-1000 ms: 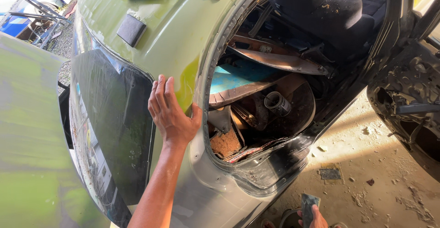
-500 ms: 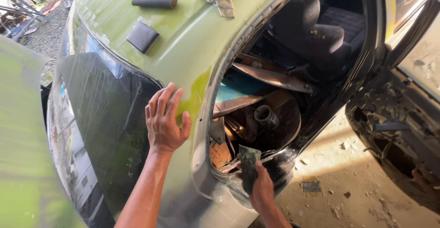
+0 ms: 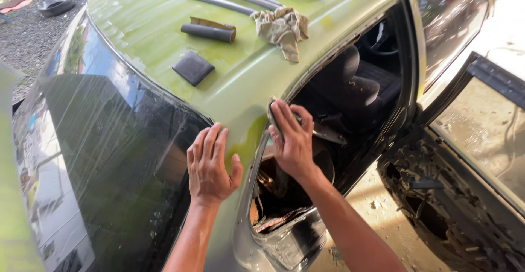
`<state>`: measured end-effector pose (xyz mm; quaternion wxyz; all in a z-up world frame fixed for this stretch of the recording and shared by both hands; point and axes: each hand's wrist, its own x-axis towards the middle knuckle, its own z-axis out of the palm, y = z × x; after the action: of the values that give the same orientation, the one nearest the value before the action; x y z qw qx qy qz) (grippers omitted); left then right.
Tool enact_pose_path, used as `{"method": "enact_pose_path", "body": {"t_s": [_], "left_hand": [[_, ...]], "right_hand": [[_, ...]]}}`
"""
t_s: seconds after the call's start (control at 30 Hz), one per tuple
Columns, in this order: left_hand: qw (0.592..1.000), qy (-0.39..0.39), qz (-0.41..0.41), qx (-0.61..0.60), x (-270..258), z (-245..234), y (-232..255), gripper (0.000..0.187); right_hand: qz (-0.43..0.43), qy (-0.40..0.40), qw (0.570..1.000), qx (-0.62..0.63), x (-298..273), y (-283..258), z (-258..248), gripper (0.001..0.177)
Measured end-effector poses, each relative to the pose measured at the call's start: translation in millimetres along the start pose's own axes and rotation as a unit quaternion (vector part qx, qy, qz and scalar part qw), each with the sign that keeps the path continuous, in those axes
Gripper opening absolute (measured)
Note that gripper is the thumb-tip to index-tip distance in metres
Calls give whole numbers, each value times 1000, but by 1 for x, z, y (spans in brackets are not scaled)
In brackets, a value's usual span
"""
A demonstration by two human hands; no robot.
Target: The person sands the rear quarter panel of a light green car using a sanding block. They repeatedly wipe the surface with a cloth and sand the area around the rear window and door frame.
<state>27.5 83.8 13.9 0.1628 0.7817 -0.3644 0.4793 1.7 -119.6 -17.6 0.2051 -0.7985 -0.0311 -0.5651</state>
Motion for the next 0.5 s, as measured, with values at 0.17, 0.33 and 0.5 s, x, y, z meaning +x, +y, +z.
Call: {"method": "enact_pose_path", "body": {"t_s": [0.17, 0.33, 0.5], "left_hand": [[1000, 4, -21, -15, -2, 4, -2, 56], [999, 16, -32, -33, 2, 2, -3, 56], [996, 34, -59, -61, 0, -2, -1, 61]], "right_hand": [[-32, 4, 996, -86, 12, 7, 19, 43], [-95, -27, 992, -75, 22, 21, 14, 41], [296, -47, 909, 291, 42, 7, 19, 37]]}}
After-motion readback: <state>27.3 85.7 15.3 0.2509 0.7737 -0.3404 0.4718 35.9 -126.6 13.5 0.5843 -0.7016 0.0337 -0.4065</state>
